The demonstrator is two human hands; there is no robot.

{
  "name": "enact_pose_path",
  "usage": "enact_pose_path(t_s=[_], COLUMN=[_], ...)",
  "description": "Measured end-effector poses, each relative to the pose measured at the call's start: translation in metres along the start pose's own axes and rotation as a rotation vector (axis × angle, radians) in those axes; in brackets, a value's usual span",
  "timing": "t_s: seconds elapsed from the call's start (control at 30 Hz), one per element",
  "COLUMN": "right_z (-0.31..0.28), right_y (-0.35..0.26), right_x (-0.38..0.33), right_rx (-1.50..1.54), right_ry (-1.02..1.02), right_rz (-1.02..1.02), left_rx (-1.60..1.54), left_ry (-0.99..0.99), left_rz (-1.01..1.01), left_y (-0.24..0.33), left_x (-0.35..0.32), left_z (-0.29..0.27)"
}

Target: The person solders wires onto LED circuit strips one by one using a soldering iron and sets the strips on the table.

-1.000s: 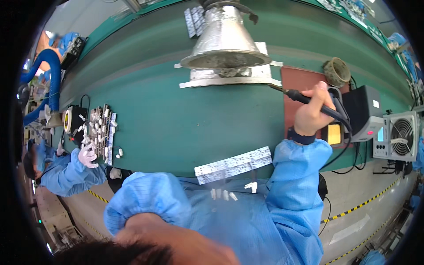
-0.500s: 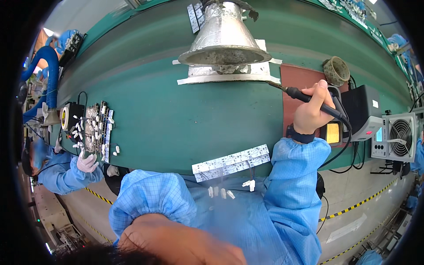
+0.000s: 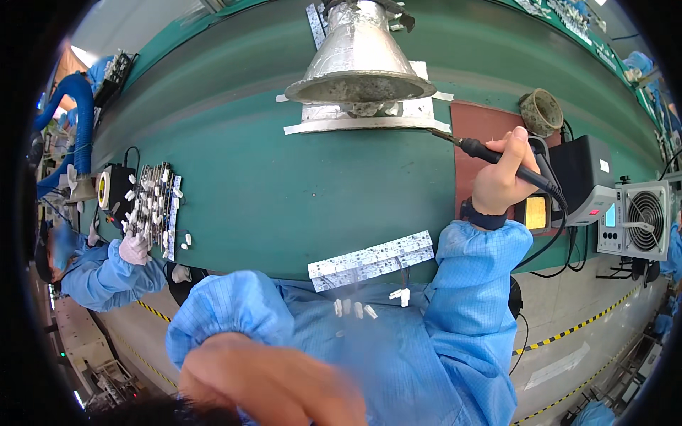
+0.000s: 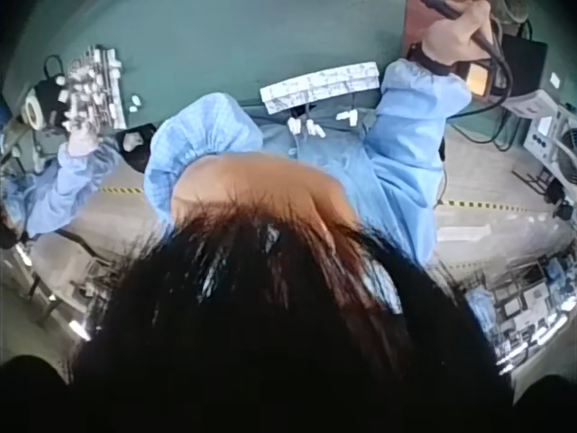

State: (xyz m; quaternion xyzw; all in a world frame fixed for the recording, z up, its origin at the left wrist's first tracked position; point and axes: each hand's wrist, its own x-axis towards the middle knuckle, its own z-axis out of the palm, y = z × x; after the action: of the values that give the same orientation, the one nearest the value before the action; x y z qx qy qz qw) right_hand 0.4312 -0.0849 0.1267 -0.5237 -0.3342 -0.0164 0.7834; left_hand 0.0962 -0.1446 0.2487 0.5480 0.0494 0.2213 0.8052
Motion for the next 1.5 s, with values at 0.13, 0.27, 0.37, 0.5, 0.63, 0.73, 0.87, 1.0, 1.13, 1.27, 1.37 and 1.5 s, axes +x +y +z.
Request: enact_pose_path(t_s=[0.13,0.27,0.37,0.5,0.63,0.73,0.87,1.0,1.13,1.27,1.37,1.5], right_z=[-0.004,0.002,-0.002,-0.002,0.0,-0.019,-0.03,-0.036,-0.009,0.005,0.009,0.028], right_y=[-0.004,-0.006,-0.007,-0.001,0.001,0.016,0.023,0.032,0.003,-0.026,-0.038,-0.052], right_x=[0.0,-0.002,-0.001,-0.002,-0.004,0.001,0.008,0.017,0.008,-0.019,-0.042,-0.054], right_rx=[-0.041,-0.026,-0.029,-0.014,-0.028,-0.089,0.034,0.073,-0.028,0.014,-0.041,0.035], right_ry=[-0.012,0.003,-0.009,0.002,0.031,0.042,0.048,0.087,0.231,-0.013,-0.288,-0.477], right_rz=[0.002,-0.008,0.005,0.002,0.001,-0.054,0.024,-0.019,-0.133,-0.151,-0.215,-0.465], left_rx=[0.404,1.425,1.474,1.462,1.408,1.388,1.208,0.997,0.733,0.681,0.756,0.742], left_ry=[0.038,0.318,0.29,0.23,0.195,0.237,0.206,0.241,0.197,0.249,0.276,0.298], left_rz=[0.092,-0.191,-0.208,-0.27,-0.24,-0.226,-0.354,-0.479,-0.31,-0.304,-0.274,-0.246], left_y=[-0.005,-0.06,-0.089,-0.095,-0.087,-0.085,-0.067,-0.056,-0.068,-0.067,-0.061,-0.062], left_x=[0.035,0.02,0.015,0.013,0.019,0.033,0.051,0.067,0.061,0.057,0.054,0.056], left_z=[-0.024,-0.024,-0.029,-0.039,-0.063,-0.084,-0.115,-0.143,-0.177,-0.172,-0.167,-0.165])
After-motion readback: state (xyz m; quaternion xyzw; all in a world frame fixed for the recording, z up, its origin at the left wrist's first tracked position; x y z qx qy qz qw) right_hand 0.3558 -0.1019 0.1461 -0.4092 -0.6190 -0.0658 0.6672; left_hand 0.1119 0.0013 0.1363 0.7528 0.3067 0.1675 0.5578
